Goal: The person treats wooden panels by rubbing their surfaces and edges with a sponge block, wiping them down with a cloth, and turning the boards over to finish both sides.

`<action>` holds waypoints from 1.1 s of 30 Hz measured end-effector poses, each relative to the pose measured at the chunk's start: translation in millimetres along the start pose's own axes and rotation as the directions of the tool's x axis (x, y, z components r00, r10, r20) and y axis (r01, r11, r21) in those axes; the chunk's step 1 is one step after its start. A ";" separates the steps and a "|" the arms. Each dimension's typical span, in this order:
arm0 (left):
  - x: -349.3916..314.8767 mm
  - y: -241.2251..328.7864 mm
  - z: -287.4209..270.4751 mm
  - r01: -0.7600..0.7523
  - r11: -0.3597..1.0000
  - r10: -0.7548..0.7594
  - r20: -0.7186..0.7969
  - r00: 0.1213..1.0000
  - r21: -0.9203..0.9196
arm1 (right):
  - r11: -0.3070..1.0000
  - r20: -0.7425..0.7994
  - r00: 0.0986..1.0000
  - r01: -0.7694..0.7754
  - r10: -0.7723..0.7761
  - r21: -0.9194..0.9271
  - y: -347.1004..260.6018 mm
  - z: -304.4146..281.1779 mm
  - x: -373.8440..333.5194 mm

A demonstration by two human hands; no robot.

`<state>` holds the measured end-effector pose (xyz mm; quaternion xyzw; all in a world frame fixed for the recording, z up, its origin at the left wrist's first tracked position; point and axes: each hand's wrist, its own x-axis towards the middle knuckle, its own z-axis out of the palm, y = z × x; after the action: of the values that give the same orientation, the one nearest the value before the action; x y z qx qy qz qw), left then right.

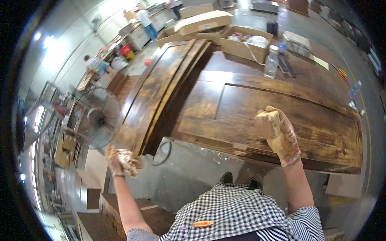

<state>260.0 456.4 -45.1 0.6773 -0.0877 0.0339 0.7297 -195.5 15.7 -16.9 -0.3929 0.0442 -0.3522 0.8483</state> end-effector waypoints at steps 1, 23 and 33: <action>-12.2 31.8 19.8 -0.085 0.996 0.086 0.042 0.995 -0.016 | 0.999 -0.052 0.999 -0.013 0.015 0.030 -1.9 -3.4 -1.3; -23.7 -15.7 216.4 0.258 0.906 -0.141 0.335 0.932 -0.337 | 0.240 0.605 0.751 0.556 0.263 -0.795 82.1 148.9 128.9; -31.2 -4.4 183.9 0.289 0.884 -0.209 0.242 0.947 -0.368 | 0.124 0.700 0.556 0.737 0.449 -0.665 113.6 175.4 164.4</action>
<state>215.0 275.4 -42.6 0.5199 -0.0759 -0.1458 0.8383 53.1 73.5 57.5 -0.9517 -0.1785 -0.1043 0.2269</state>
